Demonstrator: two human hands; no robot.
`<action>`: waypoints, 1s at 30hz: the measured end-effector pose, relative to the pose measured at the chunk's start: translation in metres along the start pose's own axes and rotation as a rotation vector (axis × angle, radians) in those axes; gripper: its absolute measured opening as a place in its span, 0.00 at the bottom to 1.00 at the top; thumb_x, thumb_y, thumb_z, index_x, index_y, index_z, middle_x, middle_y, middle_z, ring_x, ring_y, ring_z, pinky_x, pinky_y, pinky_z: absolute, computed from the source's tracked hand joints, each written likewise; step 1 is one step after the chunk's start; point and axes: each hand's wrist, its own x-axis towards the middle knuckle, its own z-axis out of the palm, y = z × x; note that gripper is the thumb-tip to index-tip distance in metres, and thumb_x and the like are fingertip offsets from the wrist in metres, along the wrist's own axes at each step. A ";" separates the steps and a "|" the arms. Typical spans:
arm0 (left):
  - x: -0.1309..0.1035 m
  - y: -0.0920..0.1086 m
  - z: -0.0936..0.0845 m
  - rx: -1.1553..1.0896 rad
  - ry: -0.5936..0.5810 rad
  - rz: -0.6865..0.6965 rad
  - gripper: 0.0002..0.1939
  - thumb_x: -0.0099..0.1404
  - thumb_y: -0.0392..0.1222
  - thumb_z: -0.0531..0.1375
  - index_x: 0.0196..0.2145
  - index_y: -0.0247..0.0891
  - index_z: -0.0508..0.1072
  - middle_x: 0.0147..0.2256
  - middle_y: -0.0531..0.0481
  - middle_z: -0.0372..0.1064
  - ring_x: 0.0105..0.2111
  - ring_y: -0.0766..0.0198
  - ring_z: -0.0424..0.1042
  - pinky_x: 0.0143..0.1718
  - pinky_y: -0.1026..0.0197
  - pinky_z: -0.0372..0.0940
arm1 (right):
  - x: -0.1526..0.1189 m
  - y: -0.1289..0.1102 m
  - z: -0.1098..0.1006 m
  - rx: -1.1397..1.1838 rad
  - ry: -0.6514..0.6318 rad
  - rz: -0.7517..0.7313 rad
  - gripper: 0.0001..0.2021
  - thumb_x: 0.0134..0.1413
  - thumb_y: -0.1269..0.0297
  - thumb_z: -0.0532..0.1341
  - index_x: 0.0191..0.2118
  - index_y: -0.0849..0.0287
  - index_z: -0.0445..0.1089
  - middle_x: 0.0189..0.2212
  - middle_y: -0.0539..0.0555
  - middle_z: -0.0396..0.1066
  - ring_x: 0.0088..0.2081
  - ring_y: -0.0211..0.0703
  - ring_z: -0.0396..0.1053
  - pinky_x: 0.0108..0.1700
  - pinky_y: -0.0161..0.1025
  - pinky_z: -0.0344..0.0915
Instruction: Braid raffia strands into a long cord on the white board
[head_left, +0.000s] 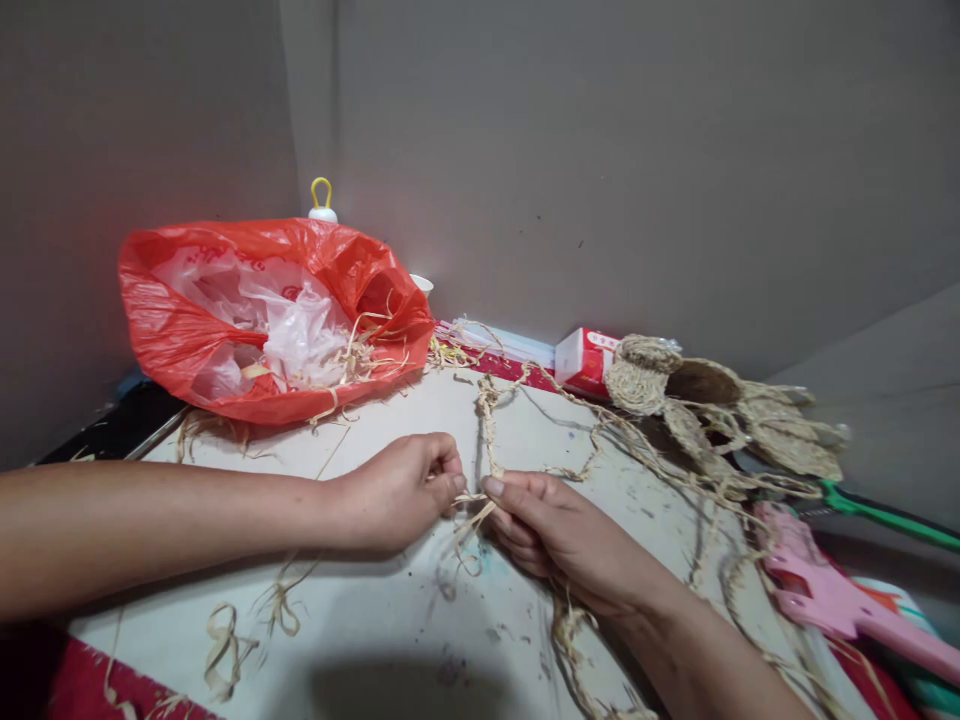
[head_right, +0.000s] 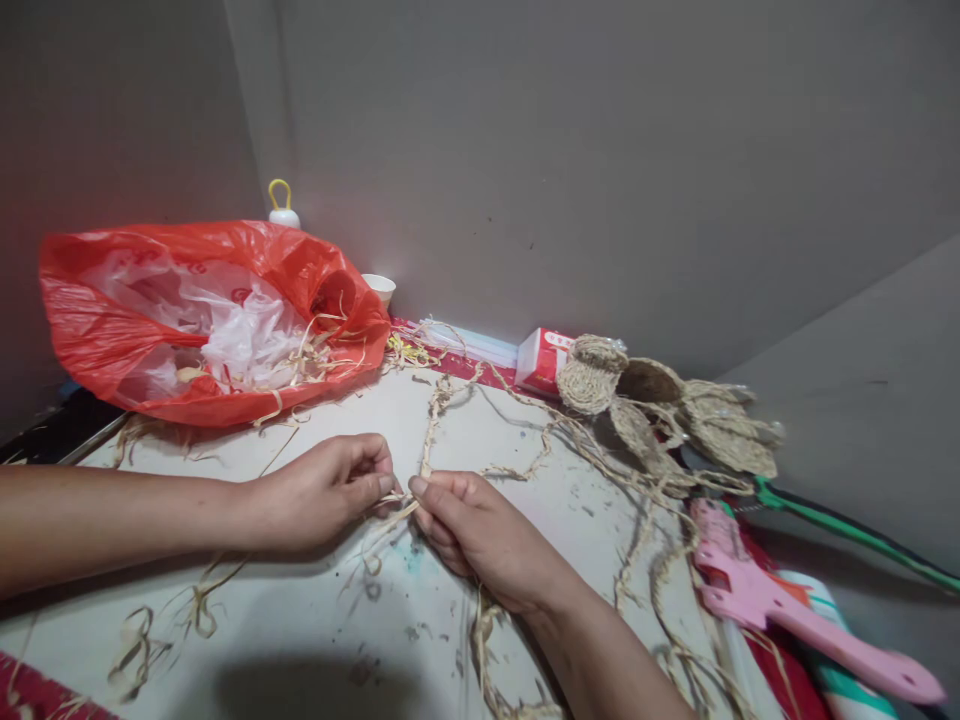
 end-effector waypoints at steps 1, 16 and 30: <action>0.000 0.000 0.003 -0.089 -0.014 -0.053 0.05 0.64 0.36 0.52 0.29 0.37 0.62 0.24 0.55 0.63 0.25 0.69 0.63 0.28 0.65 0.58 | 0.000 0.000 0.000 -0.001 0.004 -0.001 0.23 0.56 0.49 0.60 0.19 0.58 0.57 0.11 0.40 0.47 0.14 0.28 0.37 0.16 0.31 0.34; 0.005 0.002 0.018 -0.273 0.092 -0.309 0.05 0.57 0.36 0.55 0.25 0.37 0.61 0.16 0.60 0.54 0.15 0.74 0.48 0.17 0.68 0.44 | 0.000 0.000 0.003 -0.039 0.059 -0.006 0.22 0.54 0.46 0.61 0.22 0.60 0.62 0.11 0.39 0.47 0.14 0.28 0.37 0.16 0.30 0.34; 0.007 0.007 0.016 -0.052 0.113 -0.287 0.06 0.58 0.35 0.55 0.24 0.37 0.61 0.18 0.60 0.53 0.20 0.71 0.52 0.22 0.67 0.47 | 0.000 0.000 0.008 -0.210 0.145 -0.018 0.24 0.54 0.42 0.58 0.22 0.59 0.62 0.12 0.41 0.47 0.15 0.29 0.38 0.16 0.31 0.36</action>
